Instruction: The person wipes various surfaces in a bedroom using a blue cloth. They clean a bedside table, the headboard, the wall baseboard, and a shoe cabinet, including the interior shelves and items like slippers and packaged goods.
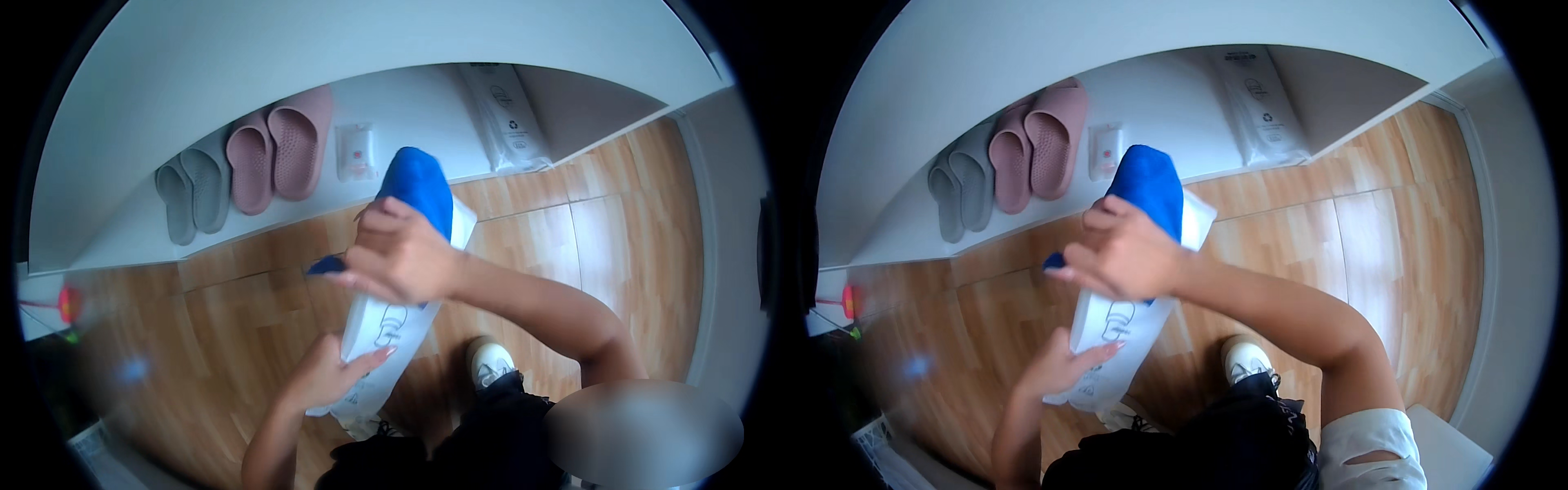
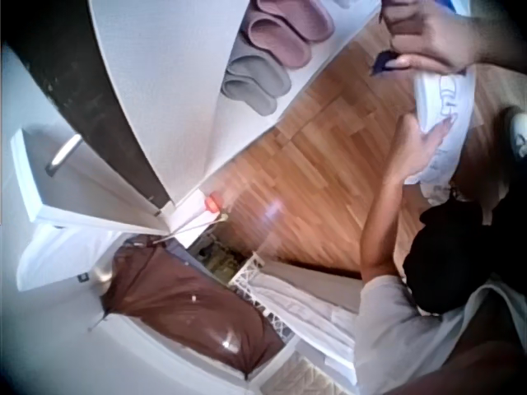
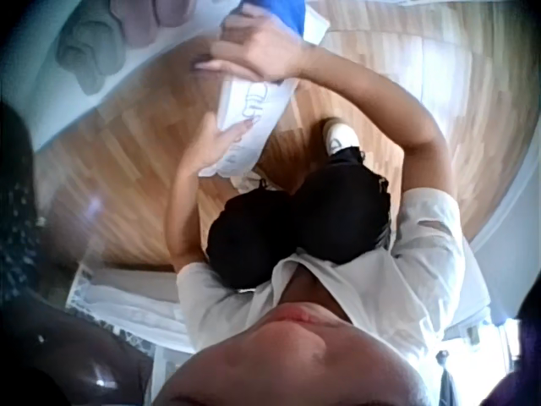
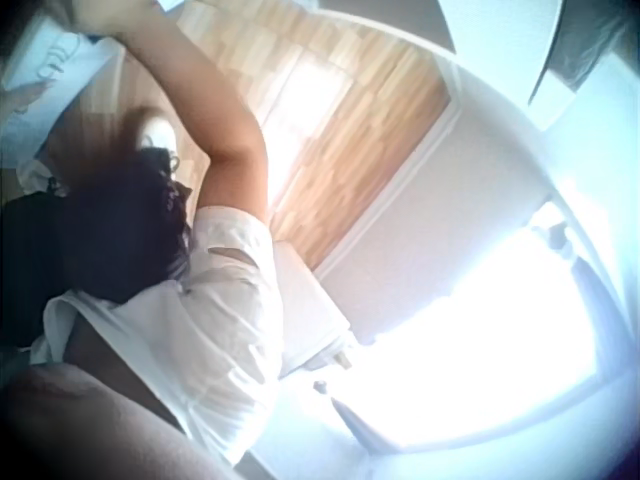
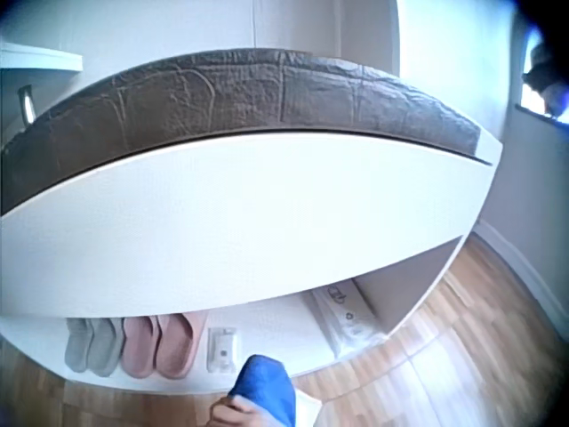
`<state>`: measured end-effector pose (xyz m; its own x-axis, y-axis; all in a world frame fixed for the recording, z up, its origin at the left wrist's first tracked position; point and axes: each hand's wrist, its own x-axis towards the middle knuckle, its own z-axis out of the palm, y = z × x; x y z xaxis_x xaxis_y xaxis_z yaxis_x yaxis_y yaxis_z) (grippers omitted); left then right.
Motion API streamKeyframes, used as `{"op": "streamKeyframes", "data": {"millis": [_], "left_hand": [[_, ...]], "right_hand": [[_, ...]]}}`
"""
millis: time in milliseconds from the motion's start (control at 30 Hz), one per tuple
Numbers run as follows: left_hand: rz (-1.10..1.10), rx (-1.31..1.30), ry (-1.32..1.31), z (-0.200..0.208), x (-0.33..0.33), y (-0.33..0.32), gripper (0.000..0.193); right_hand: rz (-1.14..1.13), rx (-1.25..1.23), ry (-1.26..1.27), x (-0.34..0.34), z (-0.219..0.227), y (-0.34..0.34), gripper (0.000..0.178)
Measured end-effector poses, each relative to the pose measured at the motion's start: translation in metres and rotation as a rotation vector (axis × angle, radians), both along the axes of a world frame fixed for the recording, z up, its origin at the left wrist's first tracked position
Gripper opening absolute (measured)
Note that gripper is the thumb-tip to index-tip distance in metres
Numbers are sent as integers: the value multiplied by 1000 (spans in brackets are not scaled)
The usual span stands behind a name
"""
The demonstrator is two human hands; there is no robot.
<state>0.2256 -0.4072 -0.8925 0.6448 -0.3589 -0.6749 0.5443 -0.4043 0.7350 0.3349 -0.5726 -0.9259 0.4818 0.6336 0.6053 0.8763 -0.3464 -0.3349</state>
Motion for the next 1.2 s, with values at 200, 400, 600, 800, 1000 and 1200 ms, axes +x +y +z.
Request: {"op": "streamKeyframes", "data": {"millis": [200, 400, 600, 800, 1000, 1200], "left_hand": [[180, -58, -24, 14, -27, 25, 34], [462, -131, -130, 6, -12, 16, 28], [403, -236, -140, -5, -9, -13, 27], [548, -265, -123, -7, -16, -18, 27], [1016, -197, -430, -42, 3, -14, 29], [956, -367, -265, -35, -11, 35, 29]], "right_hand": [[-813, 516, 1299, 55, -38, -49, 41], [206, 1430, 1910, 44, -3, -52, 56], [-340, 168, 669, 21, -12, 13, 47], [-444, 677, 1487, 11, -41, 12, 49], [-337, 597, 1681, -63, -28, 31, 47], [-149, 1055, 2173, -53, -14, 14, 49]]}}
